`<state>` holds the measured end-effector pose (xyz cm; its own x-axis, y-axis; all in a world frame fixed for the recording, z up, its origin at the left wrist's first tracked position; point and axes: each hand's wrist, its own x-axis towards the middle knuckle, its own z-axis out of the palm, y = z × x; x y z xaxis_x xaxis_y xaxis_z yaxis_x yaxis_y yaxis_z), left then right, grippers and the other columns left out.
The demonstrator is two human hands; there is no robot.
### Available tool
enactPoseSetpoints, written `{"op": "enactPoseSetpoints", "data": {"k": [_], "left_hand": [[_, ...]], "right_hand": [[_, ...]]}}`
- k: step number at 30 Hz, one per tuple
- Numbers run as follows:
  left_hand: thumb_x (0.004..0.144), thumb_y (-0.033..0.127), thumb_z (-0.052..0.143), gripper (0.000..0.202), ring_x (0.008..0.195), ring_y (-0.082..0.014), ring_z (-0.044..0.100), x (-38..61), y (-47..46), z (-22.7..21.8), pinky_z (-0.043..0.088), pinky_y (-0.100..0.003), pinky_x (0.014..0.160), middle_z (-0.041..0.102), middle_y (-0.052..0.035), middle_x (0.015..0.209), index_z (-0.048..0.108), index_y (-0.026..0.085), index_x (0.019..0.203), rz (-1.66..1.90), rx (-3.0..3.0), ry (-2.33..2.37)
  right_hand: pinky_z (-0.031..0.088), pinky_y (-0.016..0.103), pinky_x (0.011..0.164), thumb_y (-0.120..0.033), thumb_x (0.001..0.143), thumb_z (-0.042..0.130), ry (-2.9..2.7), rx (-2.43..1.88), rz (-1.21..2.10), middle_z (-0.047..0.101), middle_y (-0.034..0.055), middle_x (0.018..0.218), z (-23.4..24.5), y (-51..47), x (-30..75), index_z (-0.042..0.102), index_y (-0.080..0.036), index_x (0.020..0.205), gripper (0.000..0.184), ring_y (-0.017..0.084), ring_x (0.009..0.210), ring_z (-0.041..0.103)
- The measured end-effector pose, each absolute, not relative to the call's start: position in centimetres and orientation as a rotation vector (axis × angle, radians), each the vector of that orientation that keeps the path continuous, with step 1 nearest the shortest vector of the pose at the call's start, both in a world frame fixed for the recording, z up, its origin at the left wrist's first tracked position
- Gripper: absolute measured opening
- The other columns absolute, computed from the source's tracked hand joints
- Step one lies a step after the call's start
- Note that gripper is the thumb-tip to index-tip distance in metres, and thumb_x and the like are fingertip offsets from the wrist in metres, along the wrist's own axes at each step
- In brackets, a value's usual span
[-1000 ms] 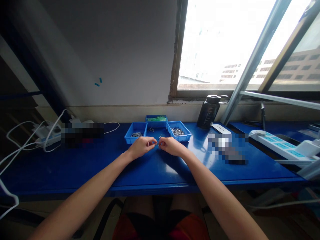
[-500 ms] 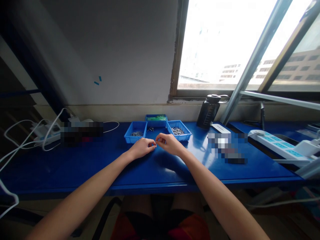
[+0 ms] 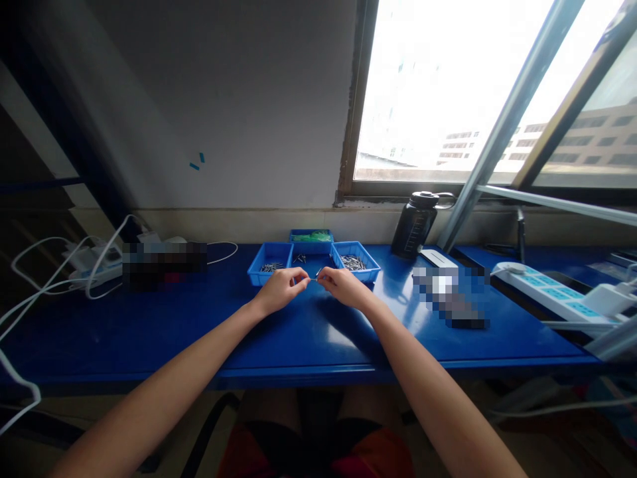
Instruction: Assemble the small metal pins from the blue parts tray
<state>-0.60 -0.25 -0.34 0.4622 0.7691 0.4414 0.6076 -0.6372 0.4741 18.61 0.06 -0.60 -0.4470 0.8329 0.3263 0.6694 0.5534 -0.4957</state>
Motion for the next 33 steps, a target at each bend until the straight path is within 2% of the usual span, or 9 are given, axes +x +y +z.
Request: {"op": "enactPoseSetpoints", "data": {"k": [5, 11, 15, 22, 33], "left_hand": [[0.083, 0.034, 0.041, 0.027, 0.068, -0.0116, 0.053, -0.5, -0.3, -0.2, 0.040, -0.022, 0.063, 0.063, -0.0023, 0.083, 0.062, 0.017, 0.087, 1.026, 2.460, 1.114], [0.080, 0.032, 0.046, 0.023, 0.067, -0.0111, 0.054, -0.4, 0.1, -0.5, 0.042, -0.022, 0.066, 0.063, -0.0023, 0.086, 0.062, 0.017, 0.087, 0.993, 2.450, 1.040], [0.077, 0.030, 0.049, 0.017, 0.068, -0.0111, 0.055, -0.5, -0.1, -0.5, 0.042, -0.022, 0.066, 0.062, -0.0005, 0.082, 0.059, 0.018, 0.084, 0.982, 2.442, 1.075], [0.075, 0.033, 0.049, 0.018, 0.066, -0.0129, 0.056, -0.9, -0.3, -0.6, 0.041, -0.021, 0.056, 0.063, -0.0008, 0.077, 0.058, 0.019, 0.082, 0.790, 2.453, 1.255], [0.078, 0.035, 0.047, 0.023, 0.070, -0.0153, 0.058, -1.0, -0.1, -0.6, 0.042, -0.023, 0.061, 0.065, -0.0027, 0.078, 0.060, 0.018, 0.085, 0.721, 2.489, 1.233]], "right_hand": [[0.040, 0.021, 0.053, -0.037, 0.084, 0.040, -2.205, -1.141, 0.614, 0.057, 0.0004, 0.064, -0.8, -0.3, 17.9, 0.054, -0.017, 0.087, 0.025, 0.009, 0.053, 0.050], [0.042, 0.022, 0.052, -0.042, 0.082, 0.042, -2.151, -1.113, 0.736, 0.056, 0.0007, 0.064, -1.2, -0.1, 17.5, 0.053, -0.016, 0.086, 0.029, 0.009, 0.054, 0.050], [0.041, 0.021, 0.052, -0.042, 0.080, 0.046, -2.179, -1.136, 0.673, 0.056, 0.0003, 0.062, -1.0, -0.1, 17.6, 0.055, -0.016, 0.085, 0.029, 0.010, 0.054, 0.050], [0.039, 0.021, 0.054, -0.039, 0.080, 0.046, -2.219, -1.123, 0.551, 0.056, -0.0004, 0.059, -0.3, -0.6, 17.8, 0.058, -0.016, 0.088, 0.027, 0.010, 0.054, 0.049], [0.037, 0.020, 0.054, -0.033, 0.083, 0.041, -2.259, -1.182, 0.473, 0.059, 0.0005, 0.059, -0.3, -0.4, 18.0, 0.060, -0.015, 0.073, 0.028, 0.008, 0.051, 0.049]]}}
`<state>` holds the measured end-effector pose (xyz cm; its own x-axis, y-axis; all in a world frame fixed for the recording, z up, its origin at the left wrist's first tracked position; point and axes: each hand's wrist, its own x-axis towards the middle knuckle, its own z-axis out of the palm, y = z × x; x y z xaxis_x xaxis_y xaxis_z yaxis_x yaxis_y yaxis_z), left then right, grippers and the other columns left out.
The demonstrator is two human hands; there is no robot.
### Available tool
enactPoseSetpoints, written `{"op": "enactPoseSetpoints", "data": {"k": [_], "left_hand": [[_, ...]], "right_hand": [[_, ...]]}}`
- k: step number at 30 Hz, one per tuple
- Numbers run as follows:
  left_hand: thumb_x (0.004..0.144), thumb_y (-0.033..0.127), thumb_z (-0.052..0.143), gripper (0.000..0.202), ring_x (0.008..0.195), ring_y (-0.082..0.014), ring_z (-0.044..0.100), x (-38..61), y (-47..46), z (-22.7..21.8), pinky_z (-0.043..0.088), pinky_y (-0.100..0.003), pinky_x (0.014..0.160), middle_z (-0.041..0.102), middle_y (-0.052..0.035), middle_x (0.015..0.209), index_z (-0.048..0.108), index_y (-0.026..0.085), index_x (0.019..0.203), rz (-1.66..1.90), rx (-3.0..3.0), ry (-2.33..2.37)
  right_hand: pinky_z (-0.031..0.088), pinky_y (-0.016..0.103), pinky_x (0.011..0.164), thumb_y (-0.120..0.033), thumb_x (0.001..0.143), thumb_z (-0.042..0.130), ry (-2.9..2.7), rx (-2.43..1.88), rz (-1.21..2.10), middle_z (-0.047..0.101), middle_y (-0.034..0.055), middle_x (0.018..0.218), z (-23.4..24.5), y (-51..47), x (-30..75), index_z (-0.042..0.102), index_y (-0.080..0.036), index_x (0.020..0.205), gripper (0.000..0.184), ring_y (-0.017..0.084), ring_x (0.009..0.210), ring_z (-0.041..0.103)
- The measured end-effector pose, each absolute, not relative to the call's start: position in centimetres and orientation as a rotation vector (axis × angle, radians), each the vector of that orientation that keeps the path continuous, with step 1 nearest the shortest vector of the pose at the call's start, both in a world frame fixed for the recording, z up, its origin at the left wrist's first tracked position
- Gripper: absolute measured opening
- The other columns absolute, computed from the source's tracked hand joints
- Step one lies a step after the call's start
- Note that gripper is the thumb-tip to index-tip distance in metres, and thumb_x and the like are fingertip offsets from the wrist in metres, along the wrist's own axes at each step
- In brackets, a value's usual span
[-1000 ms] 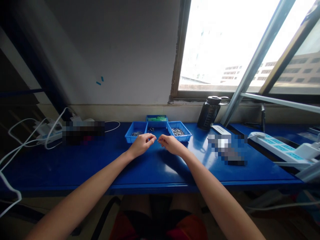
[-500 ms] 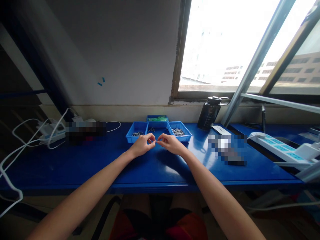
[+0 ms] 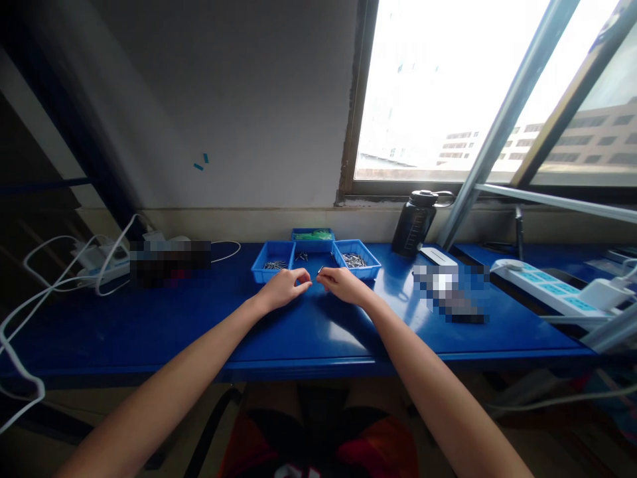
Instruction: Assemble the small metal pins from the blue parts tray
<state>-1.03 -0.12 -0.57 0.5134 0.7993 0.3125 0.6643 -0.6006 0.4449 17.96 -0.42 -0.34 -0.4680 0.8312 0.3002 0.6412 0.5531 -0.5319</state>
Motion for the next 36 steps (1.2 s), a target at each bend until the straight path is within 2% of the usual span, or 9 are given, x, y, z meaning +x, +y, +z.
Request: {"op": "enactPoseSetpoints", "data": {"k": [9, 15, 18, 23, 32, 36], "left_hand": [[0.078, 0.032, 0.047, 0.021, 0.069, -0.0150, 0.058, -1.3, 0.2, -0.7, 0.040, -0.022, 0.058, 0.065, -0.0031, 0.078, 0.061, 0.018, 0.084, 0.695, 2.538, 1.210], [0.078, 0.031, 0.046, 0.019, 0.066, -0.0127, 0.056, -1.2, -0.3, -0.2, 0.039, -0.021, 0.056, 0.063, -0.0011, 0.077, 0.058, 0.019, 0.086, 0.803, 2.580, 1.142], [0.078, 0.029, 0.046, 0.016, 0.066, -0.0118, 0.055, -1.0, -0.5, 0.0, 0.039, -0.020, 0.057, 0.062, 0.0006, 0.077, 0.057, 0.020, 0.087, 0.815, 2.588, 1.073], [0.078, 0.027, 0.047, 0.016, 0.067, -0.0109, 0.056, -0.6, -0.9, 0.2, 0.039, -0.020, 0.058, 0.062, 0.0017, 0.078, 0.057, 0.021, 0.088, 0.761, 2.593, 1.002], [0.083, 0.037, 0.041, 0.023, 0.069, -0.0143, 0.058, -0.9, -0.7, 0.2, 0.040, -0.022, 0.059, 0.063, -0.0015, 0.079, 0.055, 0.021, 0.091, 0.727, 2.581, 1.283], [0.086, 0.040, 0.034, 0.029, 0.070, -0.0170, 0.058, -1.1, -0.4, -0.1, 0.039, -0.023, 0.059, 0.063, -0.0041, 0.078, 0.053, 0.020, 0.092, 0.647, 2.583, 1.381]], "right_hand": [[0.037, 0.019, 0.052, -0.029, 0.081, 0.042, -2.250, -1.224, 0.527, 0.061, 0.0018, 0.063, 0.3, -0.6, 18.4, 0.064, -0.014, 0.083, 0.027, 0.010, 0.055, 0.052], [0.039, 0.021, 0.056, -0.031, 0.077, 0.049, -2.364, -1.219, 0.531, 0.063, 0.0020, 0.066, -0.5, -0.1, 18.7, 0.067, -0.015, 0.081, 0.024, 0.011, 0.058, 0.053], [0.040, 0.022, 0.060, -0.031, 0.079, 0.047, -2.432, -1.118, 0.517, 0.063, 0.0025, 0.069, -0.9, 0.0, 18.5, 0.067, -0.016, 0.082, 0.025, 0.012, 0.062, 0.054], [0.037, 0.021, 0.057, -0.033, 0.082, 0.044, -2.480, -1.059, 0.412, 0.060, 0.0019, 0.064, -1.2, -0.1, 18.2, 0.066, -0.016, 0.074, 0.029, 0.010, 0.057, 0.050], [0.039, 0.020, 0.056, -0.034, 0.081, 0.044, -2.322, -1.218, 0.473, 0.062, 0.0020, 0.062, -0.5, -0.2, 18.5, 0.064, -0.016, 0.082, 0.027, 0.011, 0.056, 0.054], [0.037, 0.019, 0.052, -0.033, 0.082, 0.044, -2.245, -1.245, 0.412, 0.061, 0.0013, 0.060, 0.0, -0.4, 18.3, 0.063, -0.016, 0.079, 0.025, 0.009, 0.050, 0.051]]}}
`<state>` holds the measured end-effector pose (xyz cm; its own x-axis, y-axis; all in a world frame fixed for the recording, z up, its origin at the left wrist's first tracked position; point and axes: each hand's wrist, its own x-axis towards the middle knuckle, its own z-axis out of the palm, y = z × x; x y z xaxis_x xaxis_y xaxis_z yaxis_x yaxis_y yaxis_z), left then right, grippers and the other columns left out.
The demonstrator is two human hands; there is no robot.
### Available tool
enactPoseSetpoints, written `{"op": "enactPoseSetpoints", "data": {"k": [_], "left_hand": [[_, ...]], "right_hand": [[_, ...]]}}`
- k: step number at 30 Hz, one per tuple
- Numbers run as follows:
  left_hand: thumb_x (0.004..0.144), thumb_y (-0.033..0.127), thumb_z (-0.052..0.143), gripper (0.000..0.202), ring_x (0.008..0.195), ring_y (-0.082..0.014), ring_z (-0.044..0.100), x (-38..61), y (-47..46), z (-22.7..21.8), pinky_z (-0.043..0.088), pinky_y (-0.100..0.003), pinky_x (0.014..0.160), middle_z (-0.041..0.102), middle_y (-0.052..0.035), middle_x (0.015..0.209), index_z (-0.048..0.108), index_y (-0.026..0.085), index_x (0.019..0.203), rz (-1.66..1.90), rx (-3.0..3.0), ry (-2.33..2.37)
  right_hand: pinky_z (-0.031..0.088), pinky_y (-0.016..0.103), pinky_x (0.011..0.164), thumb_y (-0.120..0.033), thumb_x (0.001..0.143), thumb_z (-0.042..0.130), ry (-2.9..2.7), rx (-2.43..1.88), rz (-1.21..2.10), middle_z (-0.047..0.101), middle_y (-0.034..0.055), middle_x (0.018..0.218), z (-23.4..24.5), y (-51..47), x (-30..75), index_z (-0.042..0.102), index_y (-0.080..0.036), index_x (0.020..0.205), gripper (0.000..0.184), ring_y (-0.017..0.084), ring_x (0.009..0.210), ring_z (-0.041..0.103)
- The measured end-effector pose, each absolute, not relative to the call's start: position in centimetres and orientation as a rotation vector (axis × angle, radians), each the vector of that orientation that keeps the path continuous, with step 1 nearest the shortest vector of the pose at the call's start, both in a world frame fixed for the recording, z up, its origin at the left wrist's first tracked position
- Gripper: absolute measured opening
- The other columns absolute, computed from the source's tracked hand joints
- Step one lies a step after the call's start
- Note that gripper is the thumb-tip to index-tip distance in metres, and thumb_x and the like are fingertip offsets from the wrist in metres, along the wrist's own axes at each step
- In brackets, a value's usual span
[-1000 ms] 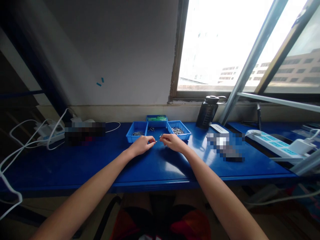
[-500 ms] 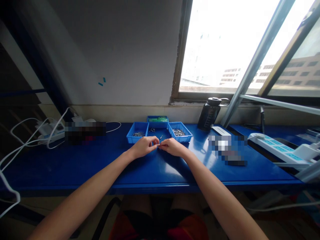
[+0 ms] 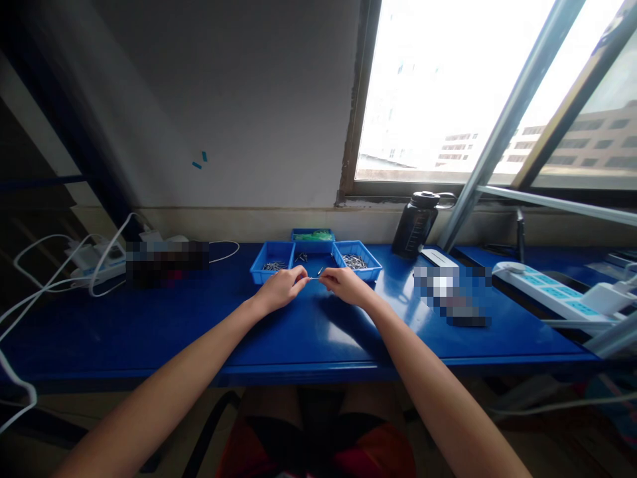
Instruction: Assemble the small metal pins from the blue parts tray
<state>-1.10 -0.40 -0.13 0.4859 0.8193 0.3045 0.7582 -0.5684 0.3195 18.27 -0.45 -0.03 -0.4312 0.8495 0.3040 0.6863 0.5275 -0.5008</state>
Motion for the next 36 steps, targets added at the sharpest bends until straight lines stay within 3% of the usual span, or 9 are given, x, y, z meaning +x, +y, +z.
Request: {"op": "enactPoseSetpoints", "data": {"k": [6, 13, 17, 21, 31, 36], "left_hand": [[0.088, 0.041, 0.026, 0.035, 0.071, -0.0178, 0.058, -0.9, -0.5, -0.5, 0.038, -0.024, 0.057, 0.063, -0.0050, 0.080, 0.054, 0.020, 0.091, 0.552, 2.574, 1.324], [0.085, 0.041, 0.033, 0.030, 0.071, -0.0172, 0.058, -0.9, -0.6, -0.3, 0.038, -0.023, 0.057, 0.063, -0.0033, 0.079, 0.054, 0.021, 0.094, 0.543, 2.587, 1.280], [0.087, 0.040, 0.028, 0.034, 0.075, -0.0190, 0.059, -1.0, -0.5, -0.2, 0.040, -0.025, 0.061, 0.064, -0.0050, 0.082, 0.055, 0.020, 0.092, 0.546, 2.600, 1.345], [0.088, 0.039, 0.027, 0.035, 0.080, -0.0199, 0.059, -0.9, -0.7, -0.1, 0.041, -0.026, 0.065, 0.064, -0.0065, 0.086, 0.055, 0.019, 0.093, 0.502, 2.583, 1.393], [0.086, 0.045, 0.028, 0.038, 0.077, -0.0196, 0.058, -1.1, -0.6, -0.1, 0.040, -0.026, 0.065, 0.064, -0.0052, 0.083, 0.056, 0.022, 0.093, 0.534, 2.579, 1.401], [0.087, 0.044, 0.024, 0.039, 0.081, -0.0213, 0.058, -1.1, -0.4, -0.3, 0.040, -0.026, 0.064, 0.064, -0.0049, 0.085, 0.057, 0.023, 0.091, 0.510, 2.595, 1.411]], "right_hand": [[0.035, 0.018, 0.050, -0.032, 0.083, 0.041, -2.199, -1.221, 0.382, 0.059, -0.0002, 0.057, 0.4, -0.9, 18.0, 0.059, -0.016, 0.073, 0.026, 0.007, 0.048, 0.047], [0.036, 0.020, 0.053, -0.035, 0.084, 0.037, -2.220, -1.281, 0.403, 0.058, 0.0002, 0.056, 0.0, -0.6, 18.3, 0.056, -0.016, 0.066, 0.033, 0.008, 0.050, 0.049], [0.038, 0.021, 0.054, -0.037, 0.085, 0.035, -2.243, -1.288, 0.461, 0.059, -0.0001, 0.057, -0.4, -0.2, 18.4, 0.057, -0.016, 0.073, 0.032, 0.009, 0.051, 0.050], [0.037, 0.021, 0.053, -0.039, 0.081, 0.044, -2.237, -1.281, 0.439, 0.059, -0.0014, 0.057, -0.6, -0.1, 18.4, 0.056, -0.017, 0.088, 0.026, 0.009, 0.050, 0.050], [0.038, 0.022, 0.055, -0.034, 0.083, 0.040, -2.300, -1.241, 0.474, 0.061, 0.0016, 0.061, -0.3, -0.2, 18.4, 0.060, -0.016, 0.077, 0.028, 0.010, 0.055, 0.052], [0.040, 0.022, 0.057, -0.032, 0.083, 0.040, -2.267, -1.228, 0.457, 0.062, 0.0029, 0.075, -0.2, -0.4, 18.3, 0.057, -0.017, 0.094, 0.025, 0.010, 0.057, 0.052]]}}
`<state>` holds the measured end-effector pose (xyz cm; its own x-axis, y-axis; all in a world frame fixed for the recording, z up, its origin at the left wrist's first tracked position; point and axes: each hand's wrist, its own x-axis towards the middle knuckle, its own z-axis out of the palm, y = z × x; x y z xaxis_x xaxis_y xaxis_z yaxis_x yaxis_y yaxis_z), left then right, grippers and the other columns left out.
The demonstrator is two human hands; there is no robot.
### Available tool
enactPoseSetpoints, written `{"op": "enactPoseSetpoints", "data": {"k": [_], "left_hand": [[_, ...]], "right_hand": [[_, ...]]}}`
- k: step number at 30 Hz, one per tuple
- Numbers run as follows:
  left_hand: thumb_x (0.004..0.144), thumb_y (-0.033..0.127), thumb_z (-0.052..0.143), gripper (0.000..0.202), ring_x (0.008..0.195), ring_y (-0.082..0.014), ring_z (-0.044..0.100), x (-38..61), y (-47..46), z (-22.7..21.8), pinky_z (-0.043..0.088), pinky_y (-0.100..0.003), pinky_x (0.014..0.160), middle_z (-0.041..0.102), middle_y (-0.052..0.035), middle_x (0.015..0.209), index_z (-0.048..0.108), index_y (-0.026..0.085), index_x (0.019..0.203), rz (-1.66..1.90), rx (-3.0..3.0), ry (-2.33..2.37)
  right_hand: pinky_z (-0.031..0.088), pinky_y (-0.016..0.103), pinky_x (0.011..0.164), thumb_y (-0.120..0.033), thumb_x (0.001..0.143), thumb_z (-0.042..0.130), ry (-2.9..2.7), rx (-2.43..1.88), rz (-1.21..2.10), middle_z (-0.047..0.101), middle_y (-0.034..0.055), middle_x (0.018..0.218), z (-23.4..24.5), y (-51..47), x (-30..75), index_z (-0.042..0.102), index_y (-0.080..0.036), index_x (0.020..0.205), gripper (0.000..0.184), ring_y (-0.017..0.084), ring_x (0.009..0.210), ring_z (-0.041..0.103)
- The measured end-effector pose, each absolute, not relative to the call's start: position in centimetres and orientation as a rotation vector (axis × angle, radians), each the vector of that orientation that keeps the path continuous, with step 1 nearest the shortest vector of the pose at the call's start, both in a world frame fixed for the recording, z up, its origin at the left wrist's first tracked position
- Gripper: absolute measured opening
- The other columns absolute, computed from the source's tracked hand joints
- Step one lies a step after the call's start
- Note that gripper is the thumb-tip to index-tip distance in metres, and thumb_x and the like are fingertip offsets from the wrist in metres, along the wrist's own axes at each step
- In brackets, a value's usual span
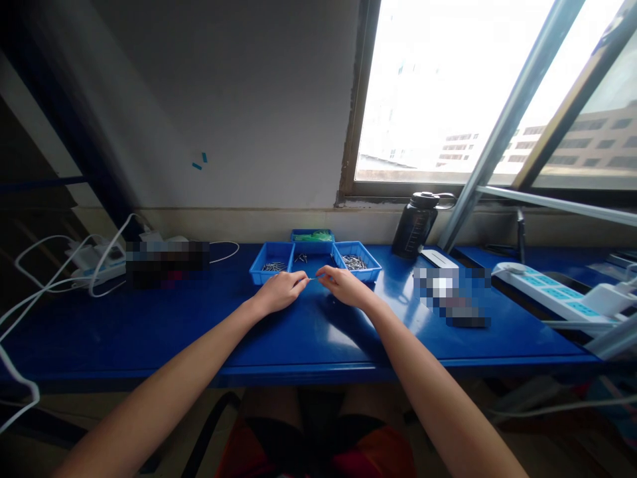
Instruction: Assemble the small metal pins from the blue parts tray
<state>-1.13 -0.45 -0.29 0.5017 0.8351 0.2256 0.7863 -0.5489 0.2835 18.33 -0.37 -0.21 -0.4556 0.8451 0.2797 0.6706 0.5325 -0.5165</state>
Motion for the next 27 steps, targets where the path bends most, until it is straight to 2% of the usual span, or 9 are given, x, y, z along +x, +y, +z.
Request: {"op": "enactPoseSetpoints", "data": {"k": [3, 7, 13, 18, 20, 22, 25, 27], "left_hand": [[0.087, 0.043, 0.022, 0.040, 0.082, -0.0214, 0.058, -1.1, -0.4, -0.3, 0.040, -0.027, 0.065, 0.064, -0.0059, 0.086, 0.056, 0.022, 0.091, 0.480, 2.589, 1.444], [0.088, 0.042, 0.022, 0.041, 0.081, -0.0214, 0.059, -1.1, -0.5, -0.2, 0.041, -0.028, 0.066, 0.064, -0.0069, 0.087, 0.056, 0.021, 0.090, 0.436, 2.579, 1.460], [0.088, 0.043, 0.022, 0.041, 0.086, -0.0223, 0.058, -1.0, -0.4, -0.2, 0.041, -0.028, 0.068, 0.063, -0.0075, 0.090, 0.056, 0.021, 0.094, 0.424, 2.554, 1.489], [0.086, 0.045, 0.028, 0.039, 0.083, -0.0213, 0.058, -1.1, -0.2, -0.3, 0.041, -0.028, 0.068, 0.063, -0.0082, 0.091, 0.054, 0.020, 0.101, 0.431, 2.505, 1.532], [0.084, 0.045, 0.033, 0.037, 0.081, -0.0203, 0.058, -1.2, -0.2, -0.4, 0.041, -0.027, 0.067, 0.063, -0.0080, 0.090, 0.055, 0.020, 0.100, 0.417, 2.518, 1.512], [0.083, 0.044, 0.035, 0.036, 0.080, -0.0201, 0.058, -1.2, -0.2, -0.4, 0.041, -0.027, 0.066, 0.063, -0.0074, 0.089, 0.056, 0.020, 0.098, 0.406, 2.543, 1.490], [0.083, 0.044, 0.036, 0.034, 0.079, -0.0203, 0.058, -1.3, -0.1, -0.5, 0.042, -0.027, 0.065, 0.063, -0.0067, 0.087, 0.057, 0.021, 0.096, 0.403, 2.567, 1.477], [0.082, 0.044, 0.036, 0.034, 0.078, -0.0202, 0.058, -1.3, -0.1, -0.6, 0.042, -0.027, 0.066, 0.063, -0.0067, 0.086, 0.058, 0.021, 0.095, 0.402, 2.567, 1.477]], "right_hand": [[0.040, 0.022, 0.057, -0.029, 0.080, 0.044, -2.255, -1.177, 0.443, 0.061, 0.0038, 0.084, 0.0, -0.7, 18.2, 0.053, -0.017, 0.097, 0.023, 0.009, 0.058, 0.051], [0.040, 0.022, 0.057, -0.029, 0.078, 0.045, -2.311, -1.143, 0.500, 0.059, 0.0021, 0.073, 0.3, -1.1, 18.0, 0.056, -0.016, 0.084, 0.017, 0.010, 0.059, 0.051], [0.040, 0.022, 0.057, -0.036, 0.079, 0.046, -2.298, -1.133, 0.620, 0.061, 0.0029, 0.070, 0.7, -1.2, 17.8, 0.062, -0.014, 0.083, 0.027, 0.011, 0.061, 0.053], [0.041, 0.021, 0.051, -0.040, 0.078, 0.046, -2.062, -1.190, 0.664, 0.061, 0.0036, 0.066, 0.9, -0.7, 18.1, 0.064, -0.012, 0.085, 0.034, 0.011, 0.057, 0.053], [0.041, 0.020, 0.047, -0.042, 0.077, 0.047, -1.884, -1.221, 0.645, 0.062, 0.0056, 0.073, 1.0, -0.4, 18.6, 0.062, -0.012, 0.093, 0.037, 0.012, 0.057, 0.054], [0.042, 0.020, 0.044, -0.043, 0.076, 0.047, -1.694, -1.213, 0.640, 0.062, 0.0096, 0.091, 1.1, 0.0, 19.0, 0.057, -0.012, 0.106, 0.044, 0.013, 0.063, 0.057], [0.048, 0.022, 0.049, -0.043, 0.077, 0.047, -1.528, -1.179, 0.688, 0.047, 0.0135, 0.123, 1.1, 0.3, 19.5, 0.036, -0.017, 0.128, 0.058, 0.014, 0.074, 0.060], [0.050, 0.023, 0.051, -0.041, 0.078, 0.047, -1.557, -1.185, 0.725, 0.042, 0.0138, 0.128, 0.9, 0.3, 19.5, 0.029, -0.020, 0.132, 0.061, 0.014, 0.073, 0.062]]}}
